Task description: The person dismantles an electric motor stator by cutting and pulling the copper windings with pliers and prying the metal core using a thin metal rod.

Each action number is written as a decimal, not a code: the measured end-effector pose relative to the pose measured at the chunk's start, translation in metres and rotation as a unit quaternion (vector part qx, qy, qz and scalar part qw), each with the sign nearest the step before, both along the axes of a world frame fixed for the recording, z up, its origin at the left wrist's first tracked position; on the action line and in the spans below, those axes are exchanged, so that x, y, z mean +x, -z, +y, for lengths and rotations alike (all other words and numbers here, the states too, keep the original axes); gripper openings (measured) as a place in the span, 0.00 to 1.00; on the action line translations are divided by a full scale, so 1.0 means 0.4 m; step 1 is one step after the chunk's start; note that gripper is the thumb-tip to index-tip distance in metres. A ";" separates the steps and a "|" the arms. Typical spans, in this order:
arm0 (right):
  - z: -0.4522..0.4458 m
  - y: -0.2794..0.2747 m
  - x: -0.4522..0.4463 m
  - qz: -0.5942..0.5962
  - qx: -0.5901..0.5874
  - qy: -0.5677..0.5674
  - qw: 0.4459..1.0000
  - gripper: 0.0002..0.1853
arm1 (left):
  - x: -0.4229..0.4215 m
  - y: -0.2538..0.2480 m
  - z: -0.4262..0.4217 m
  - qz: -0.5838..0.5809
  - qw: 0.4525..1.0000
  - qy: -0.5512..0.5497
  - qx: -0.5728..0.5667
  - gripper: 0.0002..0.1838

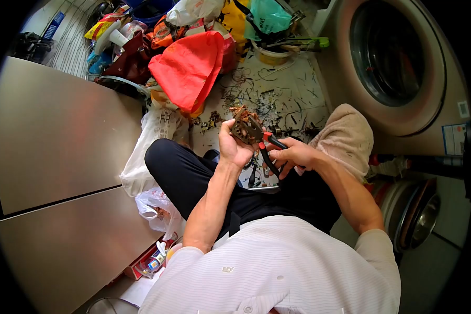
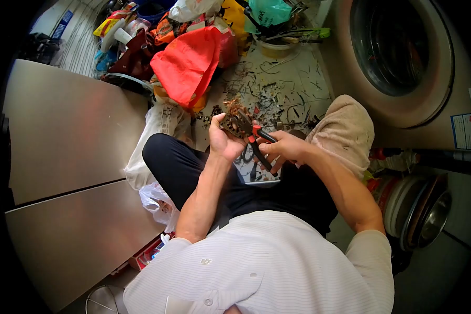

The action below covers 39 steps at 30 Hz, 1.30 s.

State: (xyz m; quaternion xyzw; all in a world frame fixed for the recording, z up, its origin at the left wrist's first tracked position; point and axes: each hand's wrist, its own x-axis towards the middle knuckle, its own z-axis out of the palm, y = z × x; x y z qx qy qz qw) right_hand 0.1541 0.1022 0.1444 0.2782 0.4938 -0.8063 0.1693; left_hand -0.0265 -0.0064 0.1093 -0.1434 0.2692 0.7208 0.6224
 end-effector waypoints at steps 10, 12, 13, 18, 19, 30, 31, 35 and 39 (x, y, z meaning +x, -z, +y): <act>-0.004 -0.038 -0.019 -0.086 0.111 -0.007 0.990 0.21 | -0.018 0.021 -0.003 0.111 0.993 -0.006 -0.029 0.24; 0.003 0.005 -0.013 -0.076 0.126 0.002 0.989 0.14 | -0.031 0.023 -0.005 0.181 0.983 0.009 -0.033 0.24; 0.004 0.008 -0.011 -0.077 0.125 0.002 0.989 0.14 | -0.032 0.028 -0.007 0.181 0.983 0.010 -0.034 0.24; 0.008 0.032 -0.004 -0.067 0.184 -0.032 0.980 0.11 | -0.036 0.034 -0.004 0.212 0.975 0.029 -0.057 0.26; 0.006 0.032 -0.004 -0.067 0.184 -0.032 0.980 0.11 | -0.038 0.032 -0.006 0.213 0.975 0.028 -0.057 0.26; -0.031 0.028 -0.018 -0.014 0.175 -0.001 0.984 0.14 | -0.043 0.047 -0.012 0.211 0.976 0.007 -0.051 0.17; -0.040 0.024 -0.018 -0.014 0.175 -0.002 0.984 0.14 | -0.038 0.049 -0.008 0.211 0.976 0.006 -0.051 0.17; -0.073 0.005 -0.035 -0.034 0.100 0.053 0.993 0.12 | -0.021 0.052 0.004 0.235 0.968 -0.073 -0.052 0.15; -0.104 0.001 -0.045 0.001 0.078 0.077 0.994 0.09 | -0.019 0.050 0.015 0.250 0.962 -0.103 -0.039 0.16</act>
